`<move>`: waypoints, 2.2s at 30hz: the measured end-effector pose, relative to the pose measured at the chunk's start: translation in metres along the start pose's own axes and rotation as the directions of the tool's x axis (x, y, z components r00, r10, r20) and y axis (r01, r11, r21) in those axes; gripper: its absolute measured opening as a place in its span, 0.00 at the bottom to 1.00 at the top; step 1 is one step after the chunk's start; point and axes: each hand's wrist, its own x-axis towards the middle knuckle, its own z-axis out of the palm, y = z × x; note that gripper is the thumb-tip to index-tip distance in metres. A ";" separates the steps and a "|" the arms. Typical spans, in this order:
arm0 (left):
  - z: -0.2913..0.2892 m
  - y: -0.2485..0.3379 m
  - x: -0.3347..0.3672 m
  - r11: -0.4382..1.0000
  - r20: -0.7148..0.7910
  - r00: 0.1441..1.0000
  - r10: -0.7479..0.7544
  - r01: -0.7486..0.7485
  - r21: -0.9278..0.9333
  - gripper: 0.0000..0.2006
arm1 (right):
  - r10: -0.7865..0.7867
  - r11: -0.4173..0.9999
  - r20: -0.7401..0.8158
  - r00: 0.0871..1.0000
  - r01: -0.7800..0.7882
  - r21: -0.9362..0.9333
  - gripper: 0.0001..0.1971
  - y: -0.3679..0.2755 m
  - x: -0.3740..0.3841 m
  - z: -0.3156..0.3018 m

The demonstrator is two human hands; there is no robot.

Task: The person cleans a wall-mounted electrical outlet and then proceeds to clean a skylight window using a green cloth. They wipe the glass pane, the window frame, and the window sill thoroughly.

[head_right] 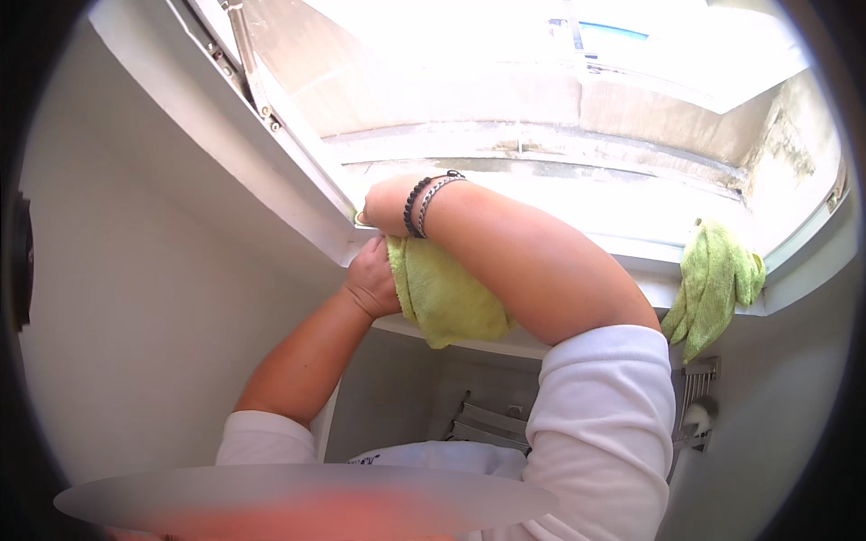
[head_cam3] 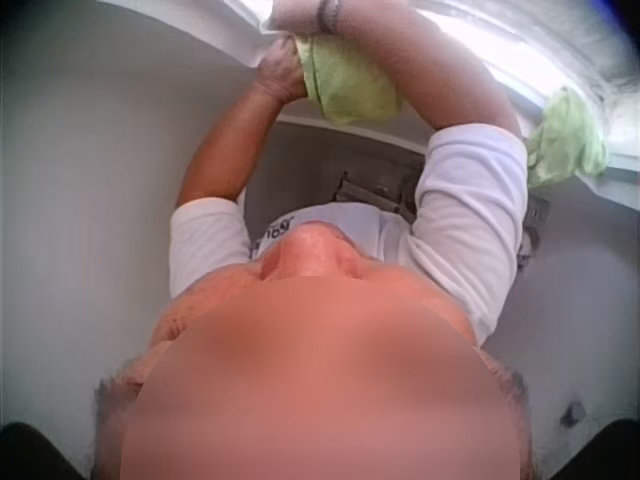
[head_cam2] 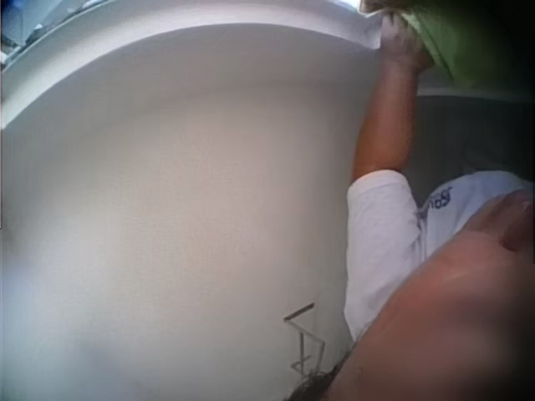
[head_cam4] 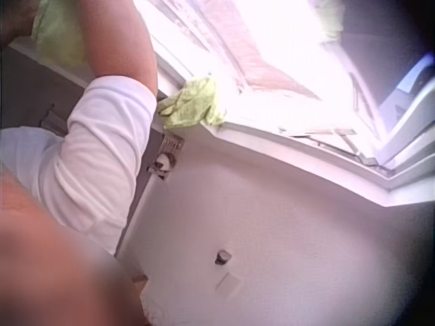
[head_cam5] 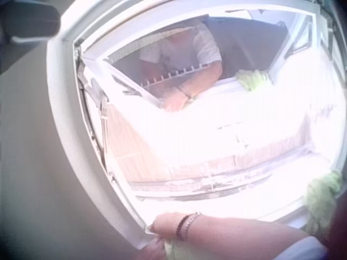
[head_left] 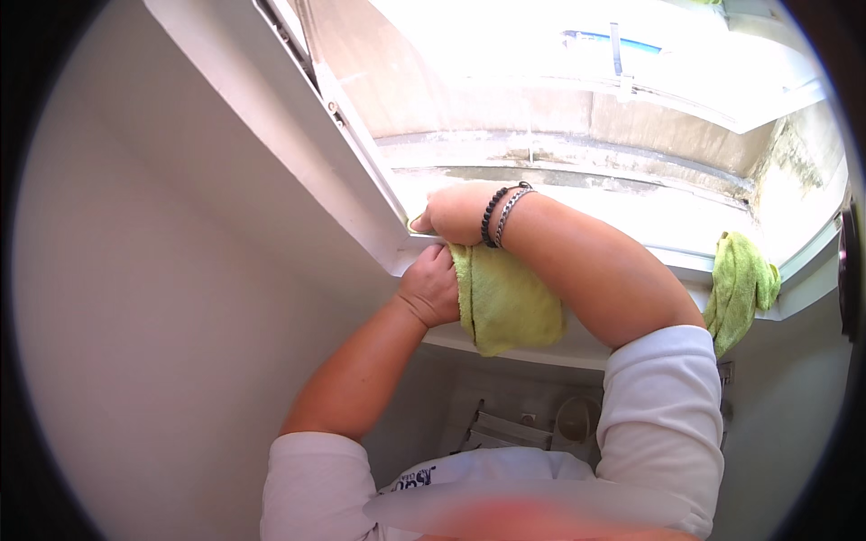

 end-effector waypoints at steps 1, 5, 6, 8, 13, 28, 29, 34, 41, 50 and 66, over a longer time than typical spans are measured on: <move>-0.002 0.001 -0.002 1.000 -0.023 1.000 -0.001 0.000 -0.016 0.16 | -0.049 0.998 0.004 0.999 0.049 -0.042 0.14 0.003 0.002 0.003; -0.006 -0.001 0.000 0.998 -0.034 0.999 0.019 -0.021 -0.056 0.14 | -0.084 0.992 -0.014 0.996 0.082 -0.100 0.13 0.016 0.003 0.000; -0.006 -0.001 -0.002 0.998 -0.024 1.000 0.018 -0.020 -0.062 0.14 | -0.080 0.991 -0.016 0.997 0.078 -0.109 0.12 0.020 0.003 -0.002; -0.008 -0.001 -0.004 0.997 -0.013 1.000 0.019 -0.019 -0.071 0.14 | -0.039 0.998 -0.031 0.999 0.038 -0.040 0.08 0.017 -0.003 -0.005; -0.007 0.001 -0.003 0.991 -0.027 1.000 0.005 -0.008 -0.136 0.17 | -0.079 0.996 -0.195 0.978 0.070 -0.052 0.10 0.015 -0.003 -0.007; -0.011 0.000 -0.005 0.995 0.022 1.000 -0.014 0.017 -0.100 0.16 | 0.174 0.949 -0.611 0.772 0.034 0.313 0.07 0.027 0.021 -0.002; -0.011 0.000 -0.004 0.994 0.021 1.000 -0.010 0.013 -0.106 0.16 | 0.168 0.938 -0.566 0.807 0.046 0.344 0.09 0.030 0.023 0.000; -0.007 -0.001 0.000 0.982 -0.089 0.996 -0.019 0.002 -0.187 0.16 | -0.229 0.778 -0.210 0.951 0.308 0.548 0.15 0.030 0.024 0.003; -0.006 -0.002 -0.002 0.986 -0.055 0.998 0.011 -0.020 -0.167 0.17 | -0.186 0.934 -0.328 0.926 0.270 0.232 0.06 0.023 0.027 0.021; -0.008 0.001 -0.001 0.983 -0.045 0.998 -0.050 0.041 -0.176 0.18 | -0.155 0.988 -0.071 0.985 0.153 -0.033 0.12 0.009 0.011 0.008; -0.009 0.001 0.003 0.997 -0.042 0.999 -0.020 0.016 -0.078 0.21 | -0.170 0.985 -0.168 0.971 0.161 -0.066 0.11 0.009 0.017 0.016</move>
